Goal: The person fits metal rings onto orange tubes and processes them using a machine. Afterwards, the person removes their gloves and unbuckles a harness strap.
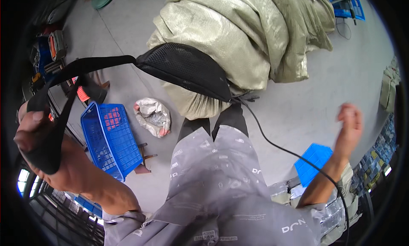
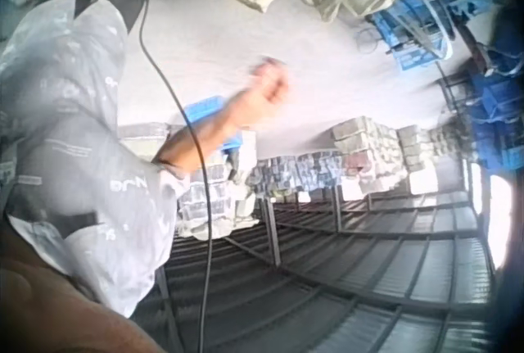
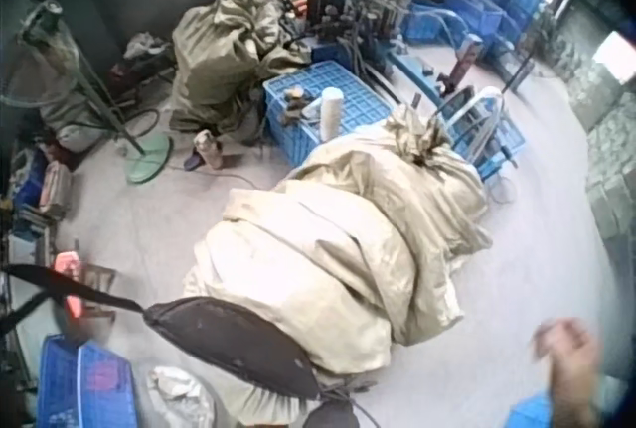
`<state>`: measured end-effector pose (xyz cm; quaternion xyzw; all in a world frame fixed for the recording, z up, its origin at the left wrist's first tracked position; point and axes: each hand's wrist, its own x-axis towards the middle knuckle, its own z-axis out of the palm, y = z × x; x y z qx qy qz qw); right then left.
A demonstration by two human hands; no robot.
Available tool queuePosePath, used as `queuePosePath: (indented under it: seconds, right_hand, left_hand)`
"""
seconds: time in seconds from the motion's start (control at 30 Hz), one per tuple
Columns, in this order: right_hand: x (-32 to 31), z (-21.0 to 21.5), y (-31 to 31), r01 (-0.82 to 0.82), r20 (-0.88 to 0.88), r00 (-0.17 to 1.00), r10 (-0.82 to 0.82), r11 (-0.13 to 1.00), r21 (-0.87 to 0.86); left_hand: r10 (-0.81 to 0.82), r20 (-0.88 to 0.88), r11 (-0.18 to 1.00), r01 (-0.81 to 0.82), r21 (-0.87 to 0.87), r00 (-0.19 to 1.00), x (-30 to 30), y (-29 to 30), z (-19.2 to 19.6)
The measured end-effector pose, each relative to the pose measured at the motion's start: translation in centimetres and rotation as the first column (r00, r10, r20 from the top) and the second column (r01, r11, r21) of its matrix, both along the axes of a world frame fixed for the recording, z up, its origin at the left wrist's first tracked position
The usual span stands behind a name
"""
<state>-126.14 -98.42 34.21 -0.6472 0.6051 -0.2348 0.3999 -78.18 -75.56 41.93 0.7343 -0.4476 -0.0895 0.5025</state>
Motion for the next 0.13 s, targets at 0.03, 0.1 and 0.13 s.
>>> queuePosePath:
  seconds: [0.03, 0.1, 0.13]
  right_hand:
    - [1.4, 2.3, -1.4, -0.131, 0.139, 0.978, 0.158, 0.974, -0.185]
    - [4.1, 7.5, -3.7, -0.310, 0.238, 0.888, 0.393, 0.895, -0.322]
    - [5.8, 9.6, -4.5, -0.388, 0.238, 0.829, 0.506, 0.827, -0.406]
  left_hand:
    - [-0.010, -0.035, 0.999, 0.008, -0.045, 0.999, -1.0, -1.1, -0.1]
    - [-0.008, -0.018, 0.997, 0.006, -0.082, 1.000, -1.7, -2.7, 0.1]
    - [0.011, 0.024, 0.992, -0.008, -0.129, 1.000, -2.2, -3.3, 0.6]
